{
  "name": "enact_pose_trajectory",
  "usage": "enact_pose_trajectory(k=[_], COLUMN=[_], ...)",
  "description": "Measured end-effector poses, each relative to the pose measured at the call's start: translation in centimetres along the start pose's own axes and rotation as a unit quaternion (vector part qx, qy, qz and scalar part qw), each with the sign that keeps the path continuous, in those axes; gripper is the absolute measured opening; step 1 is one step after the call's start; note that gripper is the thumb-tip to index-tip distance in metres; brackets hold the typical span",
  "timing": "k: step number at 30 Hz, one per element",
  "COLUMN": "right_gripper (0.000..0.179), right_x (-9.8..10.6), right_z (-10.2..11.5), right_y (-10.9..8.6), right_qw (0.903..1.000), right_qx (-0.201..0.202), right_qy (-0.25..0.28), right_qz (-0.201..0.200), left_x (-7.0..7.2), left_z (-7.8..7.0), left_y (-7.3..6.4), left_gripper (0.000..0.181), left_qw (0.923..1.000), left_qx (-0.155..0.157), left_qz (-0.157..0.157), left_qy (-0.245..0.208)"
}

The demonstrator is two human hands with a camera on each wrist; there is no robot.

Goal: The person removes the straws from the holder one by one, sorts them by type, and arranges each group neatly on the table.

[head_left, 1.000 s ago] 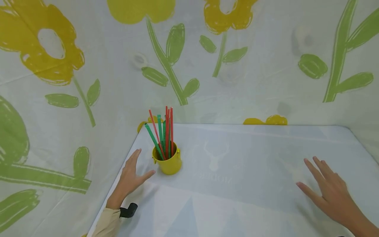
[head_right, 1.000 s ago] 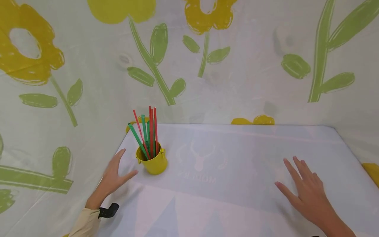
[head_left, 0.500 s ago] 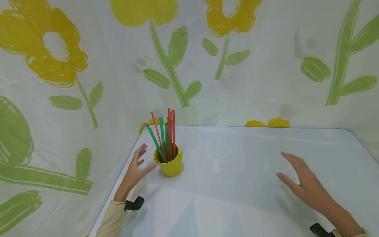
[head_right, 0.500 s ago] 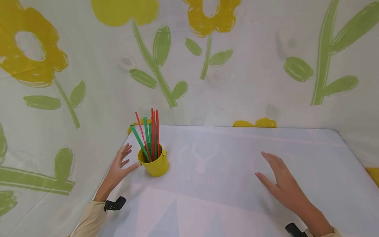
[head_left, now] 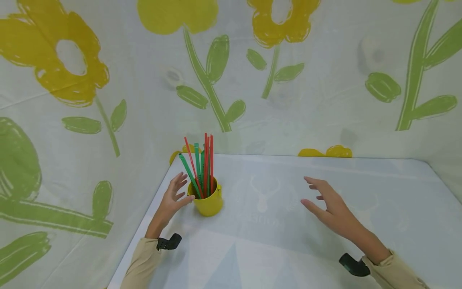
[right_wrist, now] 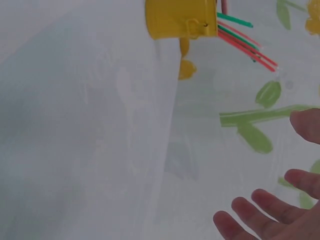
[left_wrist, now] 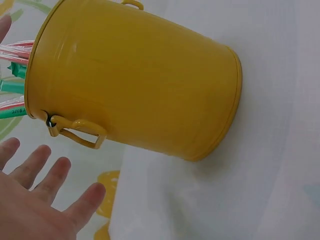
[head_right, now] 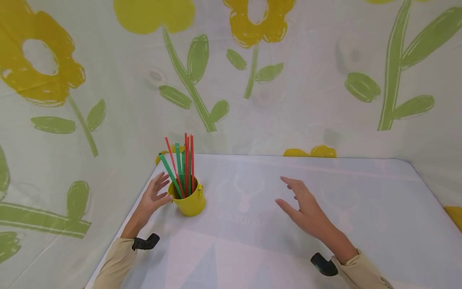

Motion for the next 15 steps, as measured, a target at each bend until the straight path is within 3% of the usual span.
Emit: enact_pose_trajectory(k=[5, 10, 15], right_gripper=[0.060, 0.059, 0.059], right_x=[-1.5, -2.9, -4.0], right_z=[1.0, 2.2, 3.7], right_y=[1.6, 3.0, 4.2], right_qw=[0.9996, 0.9985, 0.9966], right_qx=[0.012, 0.021, 0.035], right_qy=[0.027, 0.048, 0.072], right_qz=[0.002, 0.013, 0.019], left_x=[0.0, -0.7, -1.3], left_z=[2.9, 3.3, 3.8], left_y=[0.8, 1.0, 1.4], left_gripper=[0.080, 0.075, 0.073], left_qw=[0.9990, 0.9952, 0.9933], left_qx=[0.001, 0.025, 0.030], left_qz=[0.010, 0.027, 0.033], left_qy=[-0.044, -0.090, -0.106])
Point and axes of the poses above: each hand's wrist, its own y-axis towards the middle knuckle, its own x-axis out of the back of the hand, z = x × y, the point moved 9 cm from there along y, towards the middle knuckle, and after that the axes turned 5 degrees about z, right-handed, at the moved point
